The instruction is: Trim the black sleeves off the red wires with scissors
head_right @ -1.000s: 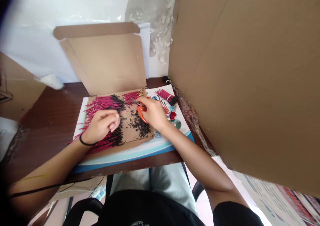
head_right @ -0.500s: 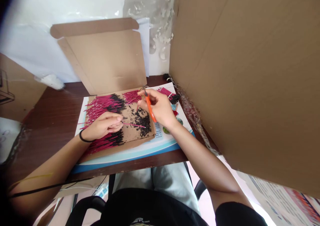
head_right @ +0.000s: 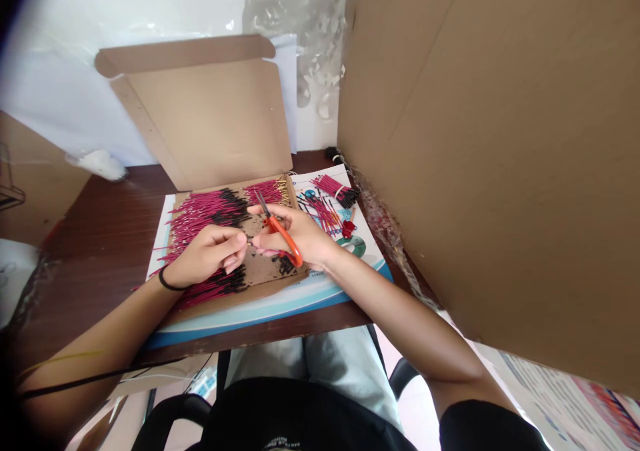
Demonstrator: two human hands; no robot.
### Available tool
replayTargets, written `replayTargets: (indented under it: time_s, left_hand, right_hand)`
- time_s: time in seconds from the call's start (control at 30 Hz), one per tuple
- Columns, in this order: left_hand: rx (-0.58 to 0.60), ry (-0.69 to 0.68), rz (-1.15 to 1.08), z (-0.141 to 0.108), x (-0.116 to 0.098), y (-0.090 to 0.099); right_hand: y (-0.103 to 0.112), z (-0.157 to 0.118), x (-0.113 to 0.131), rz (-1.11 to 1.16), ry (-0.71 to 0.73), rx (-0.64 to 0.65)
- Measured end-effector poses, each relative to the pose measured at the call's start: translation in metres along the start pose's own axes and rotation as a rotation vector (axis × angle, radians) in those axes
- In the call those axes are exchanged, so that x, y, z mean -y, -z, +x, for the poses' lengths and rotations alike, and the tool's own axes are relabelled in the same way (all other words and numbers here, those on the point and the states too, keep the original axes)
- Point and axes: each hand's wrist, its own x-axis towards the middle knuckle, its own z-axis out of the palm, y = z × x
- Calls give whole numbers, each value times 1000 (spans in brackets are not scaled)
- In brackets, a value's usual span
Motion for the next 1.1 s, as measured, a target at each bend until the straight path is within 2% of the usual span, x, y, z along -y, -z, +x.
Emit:
replayTargets:
  time_s: [0.27, 0.5, 0.63, 0.73, 0.83, 0.9, 0.97, 1.1]
  left_hand:
    - [-2, -35, 173, 0, 2, 2]
    - [11, -98, 144, 2, 6, -2]
    - [-6, -76, 161, 2, 5, -1]
    - [-47, -58, 71, 0, 5, 5]
    - [-144, -125, -200, -2, 3, 12]
    - [-179, -192, -367, -2, 0, 15]
    - [-150, -225, -458, -2, -3, 16]
    - [-70, -243, -503, -2, -5, 14]
  right_hand:
    - [-2, 0, 0, 3, -37, 2]
    - [-3, 1, 0, -42, -14, 12]
    - [-3, 1, -4, -122, 13, -20]
    - [-2, -1, -4, -365, 163, -132]
    - [-1, -2, -2, -741, 381, -344]
    - [-1, 0, -3, -993, 502, -421]
    - [-2, 2, -7, -1235, 580, -388]
    - [-4, 8, -22, -1475, 543, -192]
